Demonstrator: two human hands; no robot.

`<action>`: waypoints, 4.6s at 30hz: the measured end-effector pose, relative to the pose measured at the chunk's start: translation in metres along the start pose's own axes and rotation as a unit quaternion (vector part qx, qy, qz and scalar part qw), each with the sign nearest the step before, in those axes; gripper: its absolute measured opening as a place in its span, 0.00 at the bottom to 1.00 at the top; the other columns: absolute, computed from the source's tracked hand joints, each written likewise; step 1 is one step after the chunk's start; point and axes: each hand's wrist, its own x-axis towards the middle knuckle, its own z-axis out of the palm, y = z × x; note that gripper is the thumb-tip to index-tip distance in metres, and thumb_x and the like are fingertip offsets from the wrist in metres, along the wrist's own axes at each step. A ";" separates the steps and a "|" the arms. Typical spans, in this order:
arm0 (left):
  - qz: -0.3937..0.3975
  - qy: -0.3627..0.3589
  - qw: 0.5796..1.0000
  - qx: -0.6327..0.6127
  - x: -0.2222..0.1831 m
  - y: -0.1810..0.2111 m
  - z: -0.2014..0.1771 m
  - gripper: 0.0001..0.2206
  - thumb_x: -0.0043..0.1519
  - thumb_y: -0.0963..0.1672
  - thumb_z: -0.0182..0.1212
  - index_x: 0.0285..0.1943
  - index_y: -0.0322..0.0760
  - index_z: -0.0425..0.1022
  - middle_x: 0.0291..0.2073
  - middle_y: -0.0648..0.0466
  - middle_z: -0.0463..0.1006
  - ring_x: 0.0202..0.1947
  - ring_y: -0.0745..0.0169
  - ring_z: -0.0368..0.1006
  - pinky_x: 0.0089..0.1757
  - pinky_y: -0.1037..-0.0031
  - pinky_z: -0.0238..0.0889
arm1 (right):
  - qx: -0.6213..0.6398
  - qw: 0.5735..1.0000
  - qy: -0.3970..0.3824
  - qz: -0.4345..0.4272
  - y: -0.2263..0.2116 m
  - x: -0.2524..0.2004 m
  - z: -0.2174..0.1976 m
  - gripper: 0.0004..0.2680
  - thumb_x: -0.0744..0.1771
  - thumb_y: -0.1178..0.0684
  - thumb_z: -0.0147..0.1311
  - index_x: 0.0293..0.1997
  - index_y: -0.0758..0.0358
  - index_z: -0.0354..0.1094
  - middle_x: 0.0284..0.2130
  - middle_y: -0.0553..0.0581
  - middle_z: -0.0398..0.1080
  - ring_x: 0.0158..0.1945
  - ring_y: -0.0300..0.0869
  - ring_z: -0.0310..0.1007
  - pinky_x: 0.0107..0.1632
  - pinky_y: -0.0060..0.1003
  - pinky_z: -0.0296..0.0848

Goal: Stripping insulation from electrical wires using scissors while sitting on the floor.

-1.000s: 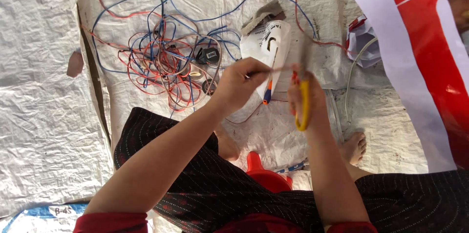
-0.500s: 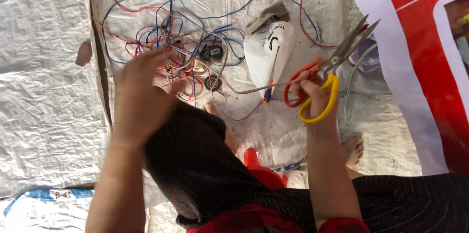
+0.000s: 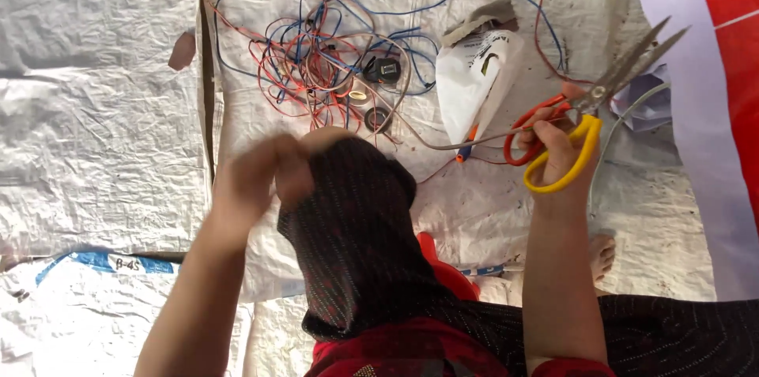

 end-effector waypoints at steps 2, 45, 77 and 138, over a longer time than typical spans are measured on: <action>0.094 -0.112 0.989 0.032 -0.037 0.034 0.016 0.13 0.55 0.45 0.50 0.39 0.29 0.76 0.29 0.53 0.79 0.27 0.68 0.68 0.32 0.80 0.61 | -0.010 1.000 0.010 -0.017 0.007 0.000 -0.009 0.20 0.67 0.62 0.57 0.67 0.58 0.61 0.36 0.58 0.71 0.28 0.43 0.73 0.32 0.34 0.82; 0.159 0.116 0.879 0.434 -0.024 -0.017 0.053 0.30 0.42 0.47 0.81 0.51 0.30 0.72 0.52 0.44 0.72 0.52 0.45 0.72 0.53 0.58 0.68 | -0.066 0.987 -0.049 -0.136 -0.029 -0.005 -0.025 0.18 0.67 0.64 0.54 0.65 0.65 0.56 0.38 0.55 0.66 0.33 0.40 0.72 0.40 0.31 0.77; 0.257 -0.269 0.911 0.176 0.153 -0.009 0.211 0.08 0.67 0.43 0.58 0.53 0.39 0.75 0.41 0.46 0.81 0.43 0.36 0.79 0.42 0.54 0.73 | -0.013 0.983 0.070 -0.167 -0.057 -0.027 -0.016 0.17 0.67 0.63 0.57 0.62 0.64 0.57 0.30 0.65 0.70 0.25 0.49 0.76 0.30 0.39 0.81; -0.006 -0.282 0.949 -0.144 0.187 -0.030 0.155 0.14 0.67 0.36 0.48 0.58 0.34 0.76 0.30 0.52 0.74 0.21 0.79 0.56 0.24 0.87 0.52 | -0.591 0.719 -0.008 -0.365 0.010 -0.021 -0.010 0.26 0.58 0.53 0.72 0.65 0.47 0.74 0.32 0.52 0.69 0.33 0.47 0.75 0.40 0.41 0.77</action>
